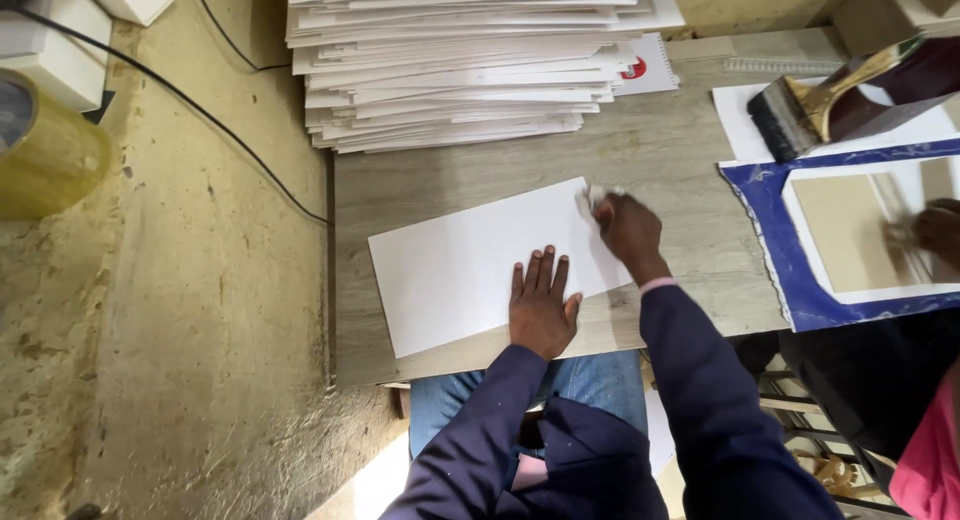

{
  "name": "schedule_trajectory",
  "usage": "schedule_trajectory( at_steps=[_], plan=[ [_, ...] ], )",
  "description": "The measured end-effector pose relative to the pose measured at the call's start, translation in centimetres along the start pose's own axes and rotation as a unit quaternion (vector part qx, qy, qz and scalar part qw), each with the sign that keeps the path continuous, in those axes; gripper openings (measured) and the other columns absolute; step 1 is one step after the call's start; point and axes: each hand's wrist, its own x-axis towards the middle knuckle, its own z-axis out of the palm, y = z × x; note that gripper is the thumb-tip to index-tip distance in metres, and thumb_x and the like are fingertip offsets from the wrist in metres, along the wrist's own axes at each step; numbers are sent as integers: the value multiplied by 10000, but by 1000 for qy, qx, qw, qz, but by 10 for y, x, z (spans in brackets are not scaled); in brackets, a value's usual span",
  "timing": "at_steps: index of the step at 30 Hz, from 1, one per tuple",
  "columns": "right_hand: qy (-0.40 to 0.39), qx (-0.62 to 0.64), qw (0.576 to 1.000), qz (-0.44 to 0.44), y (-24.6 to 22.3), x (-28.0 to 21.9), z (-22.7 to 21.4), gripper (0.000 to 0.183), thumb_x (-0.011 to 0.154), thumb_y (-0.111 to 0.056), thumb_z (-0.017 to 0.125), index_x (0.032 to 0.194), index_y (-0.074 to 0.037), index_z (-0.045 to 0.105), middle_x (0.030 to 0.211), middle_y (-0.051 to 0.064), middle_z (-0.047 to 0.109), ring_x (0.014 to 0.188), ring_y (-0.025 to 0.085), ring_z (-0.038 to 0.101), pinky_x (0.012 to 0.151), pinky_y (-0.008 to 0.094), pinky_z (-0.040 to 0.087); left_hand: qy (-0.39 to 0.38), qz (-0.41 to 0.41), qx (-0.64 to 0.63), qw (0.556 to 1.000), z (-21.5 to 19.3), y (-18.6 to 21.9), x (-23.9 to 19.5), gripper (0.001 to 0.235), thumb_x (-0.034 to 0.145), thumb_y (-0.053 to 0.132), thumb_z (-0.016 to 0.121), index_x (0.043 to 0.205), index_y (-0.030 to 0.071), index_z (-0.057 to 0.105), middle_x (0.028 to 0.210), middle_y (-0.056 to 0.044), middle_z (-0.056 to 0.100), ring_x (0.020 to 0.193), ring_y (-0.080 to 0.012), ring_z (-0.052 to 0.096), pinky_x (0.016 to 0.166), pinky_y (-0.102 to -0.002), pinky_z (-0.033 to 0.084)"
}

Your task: Assembling paper folders by applying adhesive to templates and folding them into shape.

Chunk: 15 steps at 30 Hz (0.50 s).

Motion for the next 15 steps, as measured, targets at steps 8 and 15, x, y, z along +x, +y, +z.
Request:
schedule_trajectory(
  at_steps=[8,15],
  plan=[
    [-5,-29,994,-110,-112,41,48,337,1118,-347,572,1333,-142,730,1236,163,782,1179,419,741,1016,589,547,36,14,12,999,10,-4,2,724,1054,479,350,1674,105,366,1761,-162,310,1679,-343,159,1369,-563,20],
    [-70,88,930,-349,-172,-41,62,332,1057,-336,652,1340,-165,684,1206,169,766,1093,477,738,950,608,588,99,49,42,993,4,-25,-14,669,1035,444,485,1609,102,511,1661,-151,514,1582,-342,408,1309,-590,188]
  ],
)
